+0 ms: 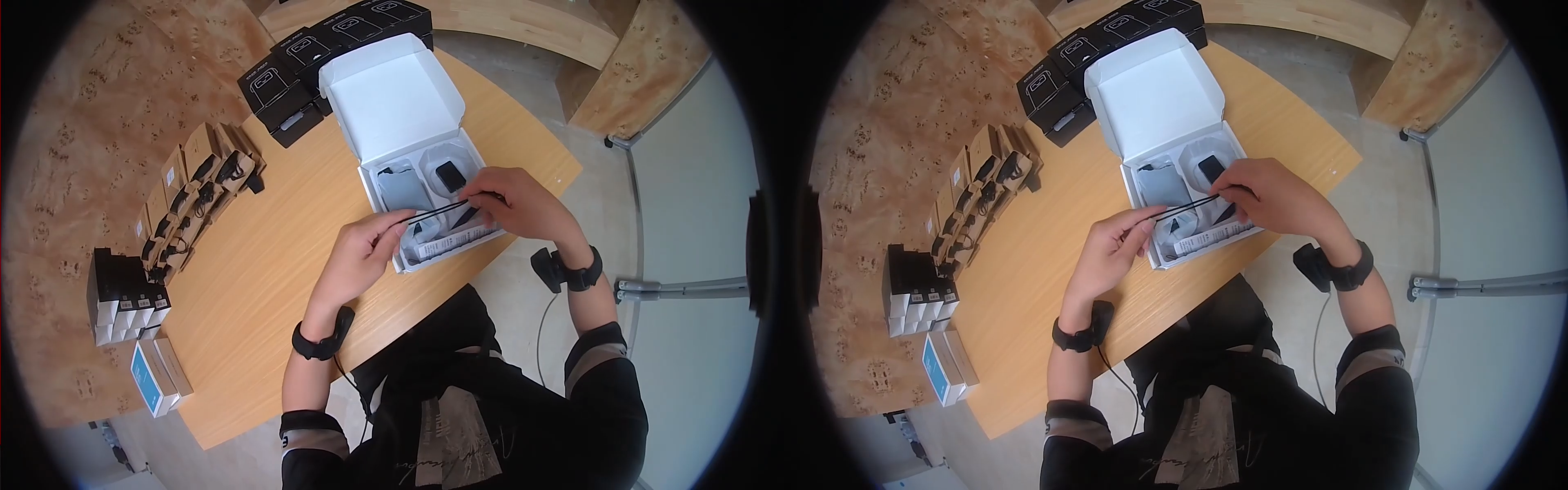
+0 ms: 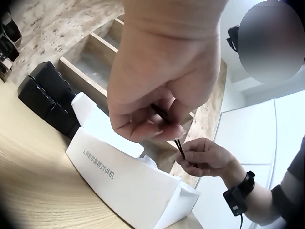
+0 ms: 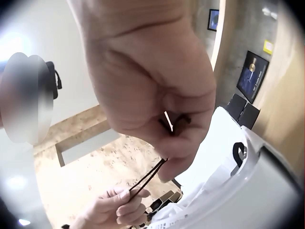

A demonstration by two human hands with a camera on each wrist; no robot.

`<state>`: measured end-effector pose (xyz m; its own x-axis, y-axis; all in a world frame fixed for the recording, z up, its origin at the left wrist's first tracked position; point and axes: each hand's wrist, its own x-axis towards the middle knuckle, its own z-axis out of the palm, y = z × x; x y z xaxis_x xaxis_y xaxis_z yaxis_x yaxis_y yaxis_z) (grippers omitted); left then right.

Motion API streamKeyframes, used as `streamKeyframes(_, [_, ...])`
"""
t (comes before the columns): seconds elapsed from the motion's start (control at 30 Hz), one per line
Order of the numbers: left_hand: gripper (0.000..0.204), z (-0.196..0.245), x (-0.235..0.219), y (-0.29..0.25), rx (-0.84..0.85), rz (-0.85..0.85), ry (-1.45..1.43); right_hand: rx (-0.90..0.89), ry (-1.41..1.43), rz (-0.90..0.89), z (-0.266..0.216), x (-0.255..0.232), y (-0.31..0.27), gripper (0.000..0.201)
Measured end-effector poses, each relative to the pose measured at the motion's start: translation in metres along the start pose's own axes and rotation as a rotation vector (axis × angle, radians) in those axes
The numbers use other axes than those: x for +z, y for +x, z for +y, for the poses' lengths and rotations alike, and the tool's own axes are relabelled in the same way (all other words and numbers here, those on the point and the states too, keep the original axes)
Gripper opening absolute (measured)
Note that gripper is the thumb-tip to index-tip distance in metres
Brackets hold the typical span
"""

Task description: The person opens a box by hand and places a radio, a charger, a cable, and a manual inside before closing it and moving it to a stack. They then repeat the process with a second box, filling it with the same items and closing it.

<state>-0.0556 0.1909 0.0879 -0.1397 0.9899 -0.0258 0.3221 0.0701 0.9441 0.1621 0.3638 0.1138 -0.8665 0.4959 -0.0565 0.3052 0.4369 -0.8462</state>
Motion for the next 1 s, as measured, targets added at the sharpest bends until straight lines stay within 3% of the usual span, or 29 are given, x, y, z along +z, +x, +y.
streamKeyframes(0.03, [0.024,0.0,0.004,-0.001,0.1,0.041,0.131,0.002,0.002,0.003,0.007,0.003,-0.001,0.014])
streamKeyframes(0.1, [0.025,0.003,0.011,-0.003,0.202,0.08,0.258,-0.309,-0.367,0.147,0.025,0.008,-0.004,0.011])
streamKeyframes(0.13, [0.024,0.009,0.015,-0.004,0.208,0.036,0.398,-0.306,-0.369,0.145,0.017,0.009,-0.006,0.011])
streamKeyframes(0.2, [0.024,0.01,0.026,-0.003,0.211,-0.009,0.534,-0.005,-0.494,-0.018,-0.005,0.013,-0.008,0.008])
streamKeyframes(0.23, [0.023,0.008,0.032,0.001,0.282,0.0,0.657,-0.003,-0.495,-0.019,-0.003,0.015,-0.009,0.008])
streamKeyframes(0.3, [0.023,0.009,0.039,0.007,0.355,0.01,0.781,-0.217,-0.783,-0.038,0.005,0.021,-0.008,0.004])
streamKeyframes(0.33, [0.02,0.012,0.042,0.009,0.337,0.008,0.779,-0.215,-0.783,-0.035,0.009,0.023,-0.006,0.004])
streamKeyframes(0.4, [0.018,0.014,0.044,0.012,0.323,-0.002,0.78,-0.417,-0.861,-0.109,0.017,0.027,0.0,0.004])
streamKeyframes(0.6, [0.014,0.019,0.045,0.009,0.429,0.103,1.012,-0.373,-0.883,-0.249,0.033,0.032,0.024,0.004])
streamKeyframes(0.67, [0.016,0.022,0.043,0.004,0.437,0.049,1.116,-0.418,-0.83,-0.17,0.02,0.021,0.022,0.006])
streamKeyframes(0.8, [0.022,0.016,0.042,0.003,0.425,-0.111,1.035,-0.493,-0.591,0.022,0.001,-0.001,0.013,0.016])
streamKeyframes(0.87, [0.028,0.024,0.039,0.006,0.329,-0.184,0.976,-0.414,-0.642,0.002,0.016,-0.001,0.008,0.019])
streamKeyframes(1.0, [0.03,0.022,0.039,0.012,0.375,-0.216,0.95,-0.307,-0.74,-0.063,0.017,0.016,-0.008,0.027])
